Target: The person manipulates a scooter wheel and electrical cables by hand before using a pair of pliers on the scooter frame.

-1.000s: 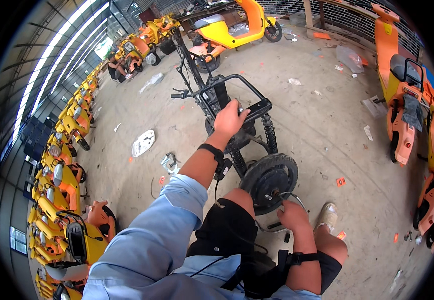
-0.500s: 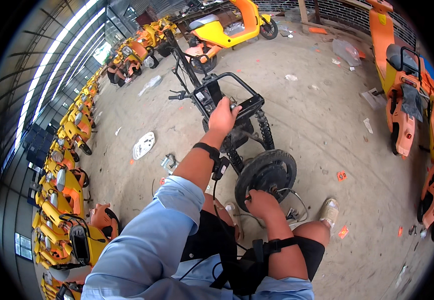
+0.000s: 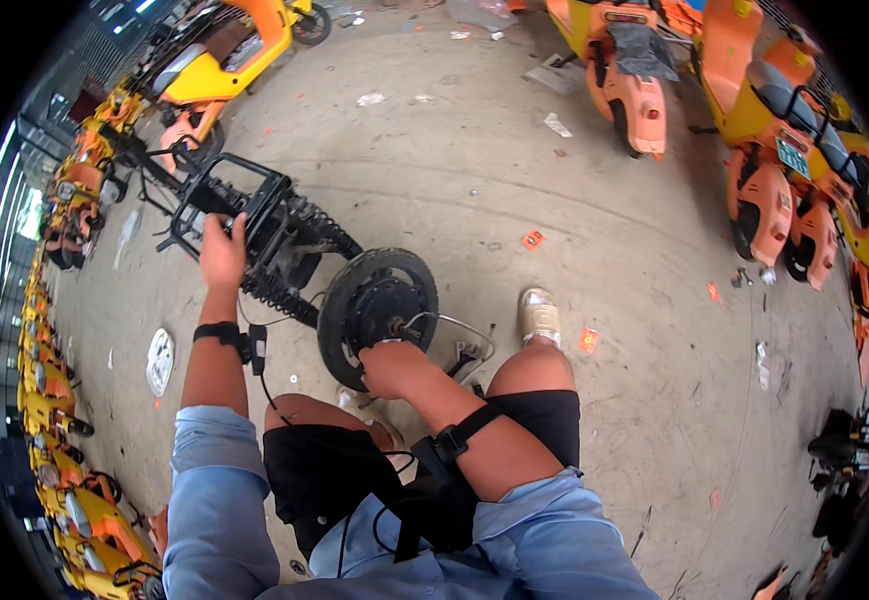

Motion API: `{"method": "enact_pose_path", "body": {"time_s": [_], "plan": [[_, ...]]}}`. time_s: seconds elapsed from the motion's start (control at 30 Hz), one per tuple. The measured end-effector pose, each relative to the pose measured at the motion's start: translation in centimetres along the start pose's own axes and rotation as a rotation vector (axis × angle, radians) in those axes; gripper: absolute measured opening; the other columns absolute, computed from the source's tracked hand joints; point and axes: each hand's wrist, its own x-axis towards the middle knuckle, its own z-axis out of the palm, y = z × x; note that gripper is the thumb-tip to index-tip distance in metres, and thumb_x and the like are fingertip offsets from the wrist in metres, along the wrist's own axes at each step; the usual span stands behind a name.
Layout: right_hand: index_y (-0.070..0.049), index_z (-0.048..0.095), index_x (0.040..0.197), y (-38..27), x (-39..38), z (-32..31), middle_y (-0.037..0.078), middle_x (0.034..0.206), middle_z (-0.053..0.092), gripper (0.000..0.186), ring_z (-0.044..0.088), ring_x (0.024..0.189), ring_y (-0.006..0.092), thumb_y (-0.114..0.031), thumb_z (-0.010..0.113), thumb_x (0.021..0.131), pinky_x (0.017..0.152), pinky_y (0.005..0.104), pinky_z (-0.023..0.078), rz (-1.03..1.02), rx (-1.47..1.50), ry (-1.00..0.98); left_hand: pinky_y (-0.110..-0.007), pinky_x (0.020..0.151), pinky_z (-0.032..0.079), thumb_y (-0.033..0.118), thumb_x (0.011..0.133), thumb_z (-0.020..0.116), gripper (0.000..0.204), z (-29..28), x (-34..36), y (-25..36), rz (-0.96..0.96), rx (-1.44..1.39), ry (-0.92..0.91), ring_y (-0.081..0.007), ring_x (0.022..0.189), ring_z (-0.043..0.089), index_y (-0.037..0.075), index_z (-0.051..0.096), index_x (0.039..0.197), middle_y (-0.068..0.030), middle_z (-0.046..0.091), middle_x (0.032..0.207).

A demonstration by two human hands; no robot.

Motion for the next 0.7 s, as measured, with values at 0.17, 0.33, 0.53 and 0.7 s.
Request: {"method": "enact_pose_path", "body": {"time_s": [0.17,0.33,0.53,0.7], "plan": [[-0.005,0.068,0.105,1.7,-2.2,-2.0,0.018,0.104,0.069,0.028,0.066,0.098,0.0366,-0.023,0.061,0.085,0.085,0.0459,0.053,0.039,-0.013,0.041,-0.05,0.08,0.048,0.046,0.092,0.061,0.04,-0.9,0.2,-1.0,-0.036,0.033,0.007,-0.0433,0.098,0.062,0.009,0.054,0.106,-0.0203,0.066,0.103],[-0.006,0.069,0.104,5.6,-4.6,-2.9,0.017,0.103,0.07,0.028,0.067,0.098,0.0353,-0.02,0.06,0.083,0.083,0.0467,0.053,0.179,-0.028,0.066,-0.047,0.078,0.049,0.048,0.094,0.059,0.043,0.7,0.8,-0.6,0.067,-0.004,0.047,-0.0403,0.093,0.063,0.007,0.055,0.107,-0.0197,0.065,0.103],[-0.011,0.075,0.094,7.1,-6.5,-2.9,0.013,0.097,0.072,0.023,0.069,0.094,0.0317,-0.014,0.065,0.074,0.076,0.0435,0.054,0.319,-0.052,-0.055,-0.048,0.078,0.048,0.053,0.095,0.054,0.053,2.4,2.0,-5.1,0.132,0.055,0.028,-0.0409,0.097,0.06,0.003,0.057,0.112,-0.019,0.063,0.11],[-0.007,0.075,0.09,7.5,-7.4,-0.8,0.014,0.094,0.073,0.021,0.069,0.09,0.0323,-0.014,0.065,0.073,0.074,0.0443,0.054,0.334,-0.03,0.048,-0.047,0.076,0.049,0.055,0.096,0.053,0.053,1.8,2.5,-5.4,0.089,0.114,0.024,-0.0407,0.094,0.062,0.005,0.059,0.112,-0.0191,0.066,0.105]]}}
